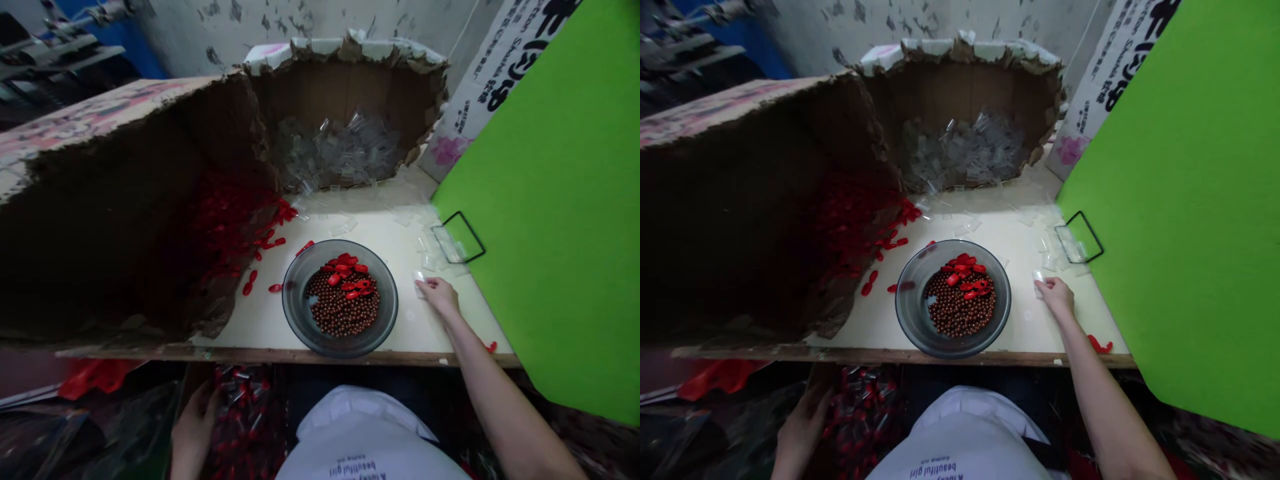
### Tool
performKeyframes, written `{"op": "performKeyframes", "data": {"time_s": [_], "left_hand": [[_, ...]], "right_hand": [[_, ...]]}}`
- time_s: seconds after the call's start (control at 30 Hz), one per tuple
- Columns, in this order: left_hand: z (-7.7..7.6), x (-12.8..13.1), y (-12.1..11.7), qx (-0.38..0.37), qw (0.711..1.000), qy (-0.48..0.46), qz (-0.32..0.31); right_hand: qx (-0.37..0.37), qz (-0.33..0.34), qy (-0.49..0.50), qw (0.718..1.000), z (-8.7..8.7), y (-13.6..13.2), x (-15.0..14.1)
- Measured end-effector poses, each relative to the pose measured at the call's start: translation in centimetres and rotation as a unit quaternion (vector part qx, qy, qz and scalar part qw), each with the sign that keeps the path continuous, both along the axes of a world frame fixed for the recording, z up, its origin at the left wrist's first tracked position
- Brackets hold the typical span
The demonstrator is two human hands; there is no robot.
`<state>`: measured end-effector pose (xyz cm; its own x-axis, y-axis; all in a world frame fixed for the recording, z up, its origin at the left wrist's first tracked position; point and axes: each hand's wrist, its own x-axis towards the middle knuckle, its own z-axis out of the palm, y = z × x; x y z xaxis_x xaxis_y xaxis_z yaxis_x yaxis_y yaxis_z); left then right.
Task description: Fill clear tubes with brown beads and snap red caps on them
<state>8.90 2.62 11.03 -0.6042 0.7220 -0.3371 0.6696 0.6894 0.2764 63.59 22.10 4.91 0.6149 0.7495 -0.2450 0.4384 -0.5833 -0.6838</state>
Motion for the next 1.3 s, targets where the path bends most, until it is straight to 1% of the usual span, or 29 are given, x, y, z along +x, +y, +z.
{"op": "performKeyframes", "data": {"time_s": [0.03,0.07,0.1,0.13,0.17,0.23,0.3,0.33,0.37,0.4,0.43,0.5,0.53,0.57,0.63,0.67,0.7,0.73,0.77,0.83,0.87,0.9,0.97,1.0,1.07,1.13,1.2,1.23,1.3], "left_hand": [[0.8,1.5,1.2,0.059,0.997,-0.044,0.012],[1.9,3.3,2.5,0.096,0.991,-0.092,0.015],[3.1,5.3,3.9,0.168,0.976,-0.141,0.015],[4.4,7.6,5.3,0.217,0.956,-0.198,0.009],[5.6,10.0,6.7,0.235,0.935,-0.264,-0.013],[7.6,15.0,9.1,0.236,0.877,-0.412,-0.071],[8.6,19.5,11.0,0.220,0.808,-0.533,-0.122],[8.7,21.3,11.6,0.202,0.776,-0.579,-0.147],[8.6,22.8,11.9,0.188,0.750,-0.615,-0.158],[8.4,23.8,12.0,0.177,0.734,-0.637,-0.159],[8.1,24.5,12.0,0.172,0.727,-0.647,-0.152],[7.5,24.6,11.7,0.181,0.731,-0.647,-0.118],[7.4,24.0,11.5,0.193,0.733,-0.646,-0.090],[7.3,23.1,11.4,0.209,0.729,-0.649,-0.058],[7.1,20.3,11.6,0.258,0.721,-0.643,0.012],[6.9,18.5,11.8,0.286,0.726,-0.624,0.041],[6.6,16.6,12.0,0.313,0.742,-0.590,0.060],[5.9,14.7,12.3,0.330,0.770,-0.542,0.066],[5.1,13.0,12.5,0.334,0.805,-0.486,0.064],[2.7,10.2,12.9,0.303,0.877,-0.371,0.044],[1.3,9.3,13.1,0.278,0.904,-0.324,0.026],[0.0,8.8,13.2,0.260,0.920,-0.294,0.011],[-2.0,8.6,13.4,0.240,0.935,-0.260,-0.020],[-2.7,8.8,13.5,0.241,0.937,-0.251,-0.031],[-3.3,9.3,13.5,0.249,0.941,-0.225,-0.052],[-3.0,9.9,13.5,0.268,0.941,-0.200,-0.054],[-2.2,10.3,13.4,0.289,0.940,-0.180,-0.042],[-1.8,10.6,13.4,0.296,0.936,-0.187,-0.037],[-1.0,11.5,13.5,0.301,0.922,-0.241,-0.039]], "right_hand": [[0.012,0.002,0.020,1.000,0.1,-0.1,-0.2],[0.028,0.006,0.044,0.999,0.5,-0.4,-0.5],[0.047,0.013,0.069,0.996,1.1,-0.7,-1.0],[0.065,0.022,0.093,0.993,2.0,-1.2,-1.5],[0.083,0.037,0.124,0.988,3.1,-1.8,-2.3],[0.117,0.082,0.194,0.971,6.1,-3.4,-4.3],[0.155,0.155,0.296,0.930,9.2,-5.1,-7.1],[0.155,0.197,0.319,0.914,10.5,-6.0,-8.6],[0.133,0.249,0.337,0.898,11.6,-6.8,-10.2],[0.118,0.283,0.356,0.883,12.3,-7.5,-11.7],[0.103,0.304,0.375,0.870,12.7,-8.1,-13.1],[0.078,0.323,0.401,0.854,12.6,-8.9,-15.1],[0.064,0.331,0.400,0.852,12.4,-9.2,-15.6],[0.048,0.343,0.384,0.856,12.0,-9.3,-15.8],[0.020,0.373,0.331,0.867,11.5,-9.3,-15.4],[0.018,0.384,0.300,0.873,11.4,-9.1,-14.9],[0.027,0.390,0.267,0.881,11.4,-8.7,-14.3],[0.047,0.395,0.232,0.888,11.4,-8.2,-13.6],[0.072,0.399,0.191,0.894,11.5,-7.5,-12.9],[0.121,0.414,0.091,0.898,11.4,-6.1,-11.8],[0.137,0.424,0.045,0.894,11.3,-5.4,-11.5],[0.146,0.434,0.011,0.889,11.1,-4.9,-11.3],[0.153,0.448,-0.032,0.880,10.5,-4.1,-11.2],[0.155,0.452,-0.044,0.877,10.1,-4.0,-11.2],[0.159,0.455,-0.061,0.874,9.5,-3.9,-11.4],[0.163,0.458,-0.071,0.871,9.3,-4.1,-11.6],[0.166,0.469,-0.080,0.864,9.4,-4.2,-11.7],[0.168,0.478,-0.086,0.858,9.5,-4.2,-11.7],[0.167,0.502,-0.100,0.842,9.5,-4.2,-11.6]]}}
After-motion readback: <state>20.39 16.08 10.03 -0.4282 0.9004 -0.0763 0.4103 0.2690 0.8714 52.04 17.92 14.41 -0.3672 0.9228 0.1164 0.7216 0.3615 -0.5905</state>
